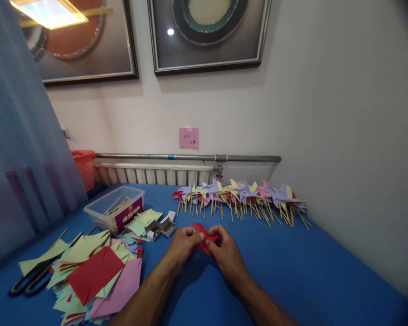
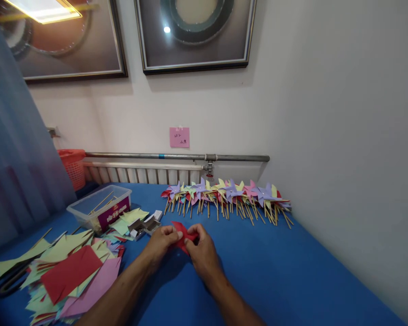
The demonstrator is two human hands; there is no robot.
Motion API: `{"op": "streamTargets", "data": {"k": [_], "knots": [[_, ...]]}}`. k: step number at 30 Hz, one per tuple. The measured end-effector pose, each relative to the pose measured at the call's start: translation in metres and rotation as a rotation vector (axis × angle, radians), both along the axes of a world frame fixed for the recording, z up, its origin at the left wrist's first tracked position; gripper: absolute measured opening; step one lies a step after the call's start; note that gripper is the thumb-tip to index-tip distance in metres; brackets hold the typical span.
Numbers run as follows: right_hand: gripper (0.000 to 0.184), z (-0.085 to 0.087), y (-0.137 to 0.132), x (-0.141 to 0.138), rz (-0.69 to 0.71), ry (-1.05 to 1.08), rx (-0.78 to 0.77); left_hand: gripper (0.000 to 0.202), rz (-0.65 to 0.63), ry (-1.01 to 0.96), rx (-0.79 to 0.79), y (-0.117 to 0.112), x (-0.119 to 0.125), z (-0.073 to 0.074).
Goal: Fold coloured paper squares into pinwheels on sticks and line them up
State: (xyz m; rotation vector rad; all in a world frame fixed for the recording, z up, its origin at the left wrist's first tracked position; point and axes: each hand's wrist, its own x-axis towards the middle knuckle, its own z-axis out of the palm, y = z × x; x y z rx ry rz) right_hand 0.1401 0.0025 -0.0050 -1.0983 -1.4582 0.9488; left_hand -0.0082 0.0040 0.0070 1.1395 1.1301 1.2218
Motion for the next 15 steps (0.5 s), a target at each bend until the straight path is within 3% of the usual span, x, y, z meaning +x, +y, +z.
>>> {"op": "streamTargets", "data": {"k": [3,8,10,12,15], "knots": [[0.020,0.0005,-0.0011,-0.0017,-0.004,0.016,-0.016,0.038,0.032,0.033,0.024,0.0037,0.0000,-0.0038],[0.076,-0.0006,0.0011,-0.0042,0.057,0.200,-0.108,0.032,0.038,0.032,0.048,0.0062,-0.0024,-0.0036],[0.086,-0.0020,0.0026,-0.0052,0.077,0.329,-0.174,0.031,0.052,0.032,0.057,0.0068,-0.0035,-0.0030],[0.079,-0.0039,0.0030,-0.0062,0.097,0.425,-0.218,0.030,0.070,0.022,0.070,0.0080,-0.0038,-0.0040],[0.047,-0.0067,0.0011,-0.0075,0.149,0.434,-0.208,0.030,0.095,0.007,0.084,0.0100,-0.0018,-0.0080]]}}
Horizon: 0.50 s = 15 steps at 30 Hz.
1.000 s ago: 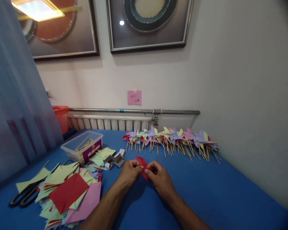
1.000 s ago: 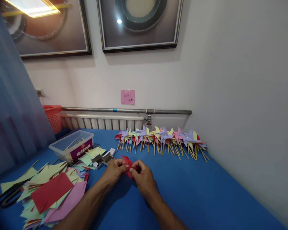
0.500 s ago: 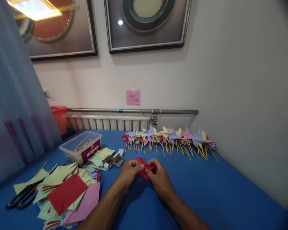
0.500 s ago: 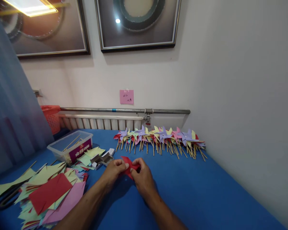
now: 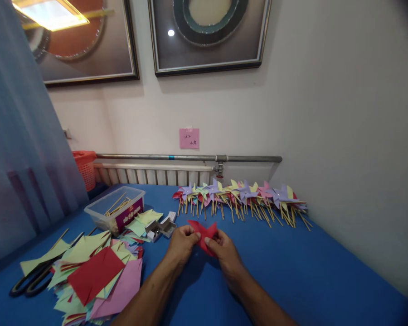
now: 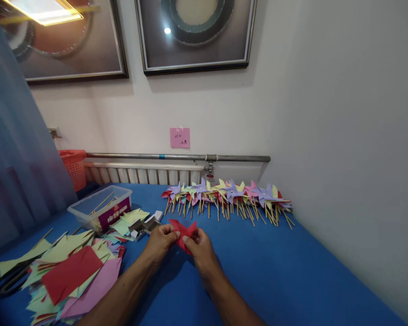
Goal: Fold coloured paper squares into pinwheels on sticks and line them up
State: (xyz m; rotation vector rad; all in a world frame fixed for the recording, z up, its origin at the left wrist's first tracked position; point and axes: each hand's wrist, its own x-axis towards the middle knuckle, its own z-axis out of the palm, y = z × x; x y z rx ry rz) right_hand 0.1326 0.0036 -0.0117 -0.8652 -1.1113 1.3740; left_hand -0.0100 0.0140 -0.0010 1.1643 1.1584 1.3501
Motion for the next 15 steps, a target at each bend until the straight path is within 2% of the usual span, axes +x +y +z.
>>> {"op": "streamTargets", "data": {"k": [2,9,15], "knots": [[0.035,-0.0020,-0.0013,-0.0004,0.025,-0.034,0.010,0.030,0.004,-0.008,0.006,0.0003,0.0027,-0.0028],[0.027,-0.0095,0.0047,0.0017,-0.057,-0.085,-0.038,0.030,-0.029,-0.018,-0.002,-0.0039,0.0100,-0.0051],[0.025,-0.0060,0.0055,0.0022,-0.085,-0.141,-0.033,0.030,-0.042,-0.028,-0.041,-0.0048,0.0093,-0.0039]]}}
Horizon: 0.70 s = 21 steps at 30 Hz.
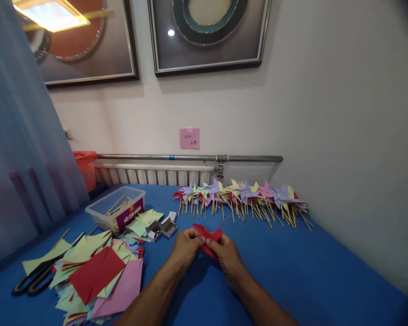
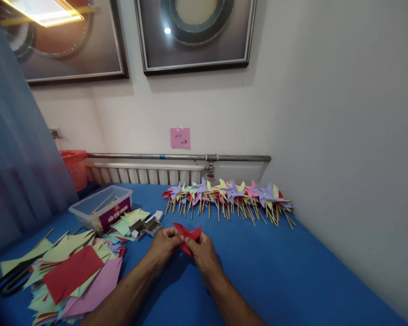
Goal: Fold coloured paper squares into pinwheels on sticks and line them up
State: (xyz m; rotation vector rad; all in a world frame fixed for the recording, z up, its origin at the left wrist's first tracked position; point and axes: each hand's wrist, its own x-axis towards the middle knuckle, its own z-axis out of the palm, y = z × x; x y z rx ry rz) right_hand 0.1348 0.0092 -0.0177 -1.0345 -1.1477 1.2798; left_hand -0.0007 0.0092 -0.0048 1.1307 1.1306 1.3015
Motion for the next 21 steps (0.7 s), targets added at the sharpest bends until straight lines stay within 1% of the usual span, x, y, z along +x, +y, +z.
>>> {"op": "streamTargets", "data": {"k": [4,7,11,17,19,21], "knots": [[0.027,0.0034,-0.0029,0.0002,0.013,0.001,-0.004,0.028,0.015,0.027,-0.023,-0.0007,0.0008,-0.0008],[0.025,0.0037,-0.0038,0.0010,-0.012,-0.038,0.004,0.028,0.019,0.026,-0.037,-0.0006,0.0019,-0.0024],[0.024,0.0012,-0.0026,0.0006,-0.044,-0.075,0.009,0.027,0.021,0.024,-0.006,0.0010,0.0010,-0.0043],[0.025,-0.0023,-0.0005,-0.0029,-0.020,-0.006,-0.012,0.027,0.009,0.060,0.028,0.0021,0.0019,-0.0067],[0.024,-0.0032,-0.0006,-0.0027,-0.024,0.009,-0.017,0.025,-0.002,0.079,0.020,0.0017,0.0026,-0.0050],[0.022,-0.0038,-0.0006,-0.0016,-0.037,0.013,-0.018,0.021,-0.006,0.127,0.007,0.0017,-0.0027,0.0008]]}}
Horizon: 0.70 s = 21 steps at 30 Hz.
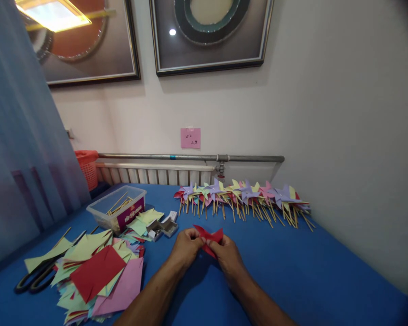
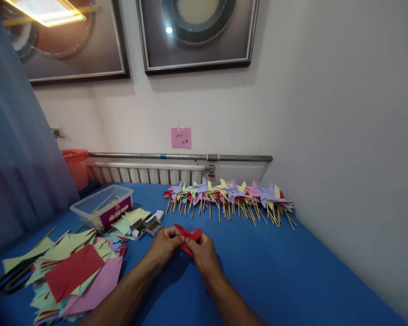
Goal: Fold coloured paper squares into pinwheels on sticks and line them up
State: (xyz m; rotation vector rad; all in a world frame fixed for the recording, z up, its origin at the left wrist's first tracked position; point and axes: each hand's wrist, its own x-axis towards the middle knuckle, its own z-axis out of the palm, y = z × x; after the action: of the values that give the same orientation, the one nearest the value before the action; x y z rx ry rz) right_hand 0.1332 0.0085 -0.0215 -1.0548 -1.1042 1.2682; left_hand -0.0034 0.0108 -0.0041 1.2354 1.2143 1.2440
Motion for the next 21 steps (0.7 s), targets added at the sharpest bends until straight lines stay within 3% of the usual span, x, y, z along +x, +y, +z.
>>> {"op": "streamTargets", "data": {"k": [3,5,7,10,14,21], "knots": [[0.018,0.000,0.001,0.002,-0.036,0.000,-0.005,0.015,0.138,0.239,0.074,0.001,-0.027,0.016],[0.016,0.000,0.002,0.004,-0.051,-0.001,0.003,0.018,0.355,0.616,0.176,0.001,-0.054,0.026],[0.013,-0.001,0.003,0.005,-0.049,-0.001,0.024,0.021,0.490,0.994,0.110,0.001,-0.079,0.033],[0.011,-0.003,0.005,0.005,-0.035,0.004,0.054,0.031,0.457,1.328,-0.084,0.000,-0.100,0.033],[0.010,-0.001,0.004,0.004,-0.048,0.013,0.041,0.034,0.352,1.480,-0.156,0.003,-0.102,0.029],[0.014,0.005,-0.001,0.002,-0.051,0.093,-0.007,0.032,0.294,1.507,-0.250,0.009,-0.105,0.032]]}}
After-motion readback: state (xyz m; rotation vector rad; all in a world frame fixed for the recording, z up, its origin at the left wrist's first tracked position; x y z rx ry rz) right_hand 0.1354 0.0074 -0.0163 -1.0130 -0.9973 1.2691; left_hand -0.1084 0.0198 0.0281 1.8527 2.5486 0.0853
